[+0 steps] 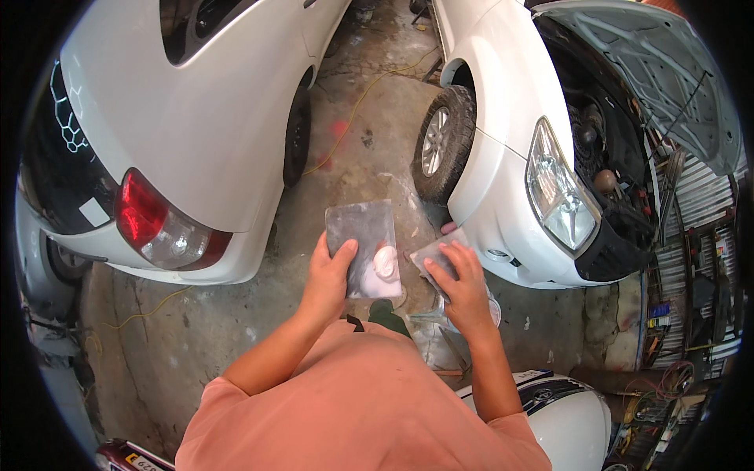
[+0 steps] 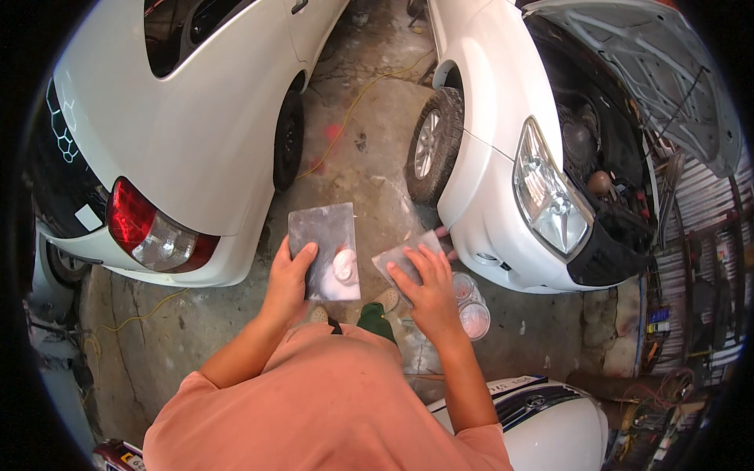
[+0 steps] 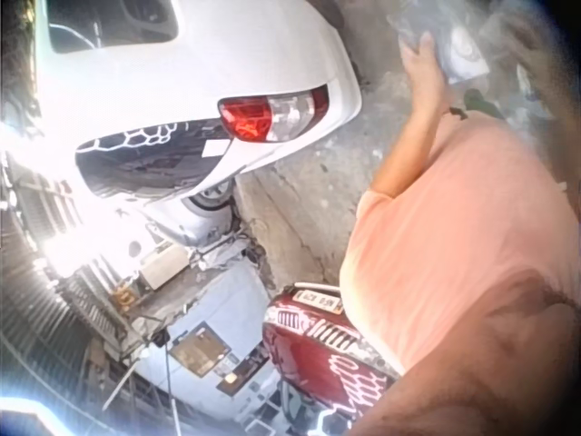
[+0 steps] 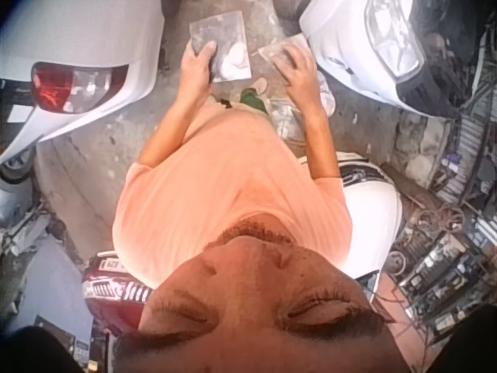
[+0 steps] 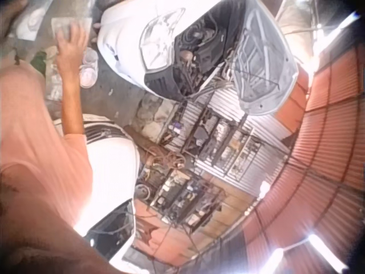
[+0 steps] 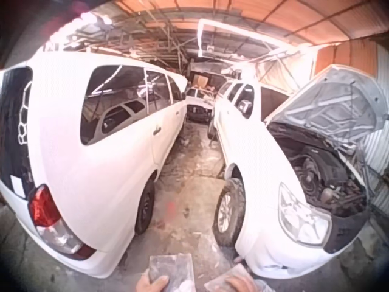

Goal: The person mixes a pink body filler using two plastic spreaders and applies it to specific areas on the side panel and the hood of a white vehicle.

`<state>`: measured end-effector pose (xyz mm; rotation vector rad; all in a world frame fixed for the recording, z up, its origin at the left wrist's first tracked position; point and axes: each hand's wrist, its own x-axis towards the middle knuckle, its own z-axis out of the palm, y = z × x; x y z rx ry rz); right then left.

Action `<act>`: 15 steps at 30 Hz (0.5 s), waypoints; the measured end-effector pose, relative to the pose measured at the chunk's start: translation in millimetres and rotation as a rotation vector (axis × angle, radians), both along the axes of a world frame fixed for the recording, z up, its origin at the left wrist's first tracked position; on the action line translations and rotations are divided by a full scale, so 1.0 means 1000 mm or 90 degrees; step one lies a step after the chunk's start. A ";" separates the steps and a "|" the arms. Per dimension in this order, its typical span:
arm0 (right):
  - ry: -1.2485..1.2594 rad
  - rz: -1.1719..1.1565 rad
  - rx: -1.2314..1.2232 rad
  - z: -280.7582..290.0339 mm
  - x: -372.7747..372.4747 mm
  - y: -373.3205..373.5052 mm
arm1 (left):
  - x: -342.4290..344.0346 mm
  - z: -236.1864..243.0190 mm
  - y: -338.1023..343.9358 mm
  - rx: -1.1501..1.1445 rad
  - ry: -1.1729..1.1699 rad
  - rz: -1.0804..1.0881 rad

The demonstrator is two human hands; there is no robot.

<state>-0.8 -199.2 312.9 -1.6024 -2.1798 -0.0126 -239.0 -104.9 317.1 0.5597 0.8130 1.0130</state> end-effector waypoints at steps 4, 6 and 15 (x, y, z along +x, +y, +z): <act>-0.025 0.083 0.045 0.037 -0.033 -0.002 | -0.004 0.008 0.004 0.143 0.064 -0.006; -0.080 0.064 0.037 0.043 -0.016 0.000 | -0.002 0.011 0.004 0.183 0.082 0.011; -0.105 0.070 0.040 0.067 -0.030 0.011 | -0.004 0.015 -0.007 0.371 0.288 -0.142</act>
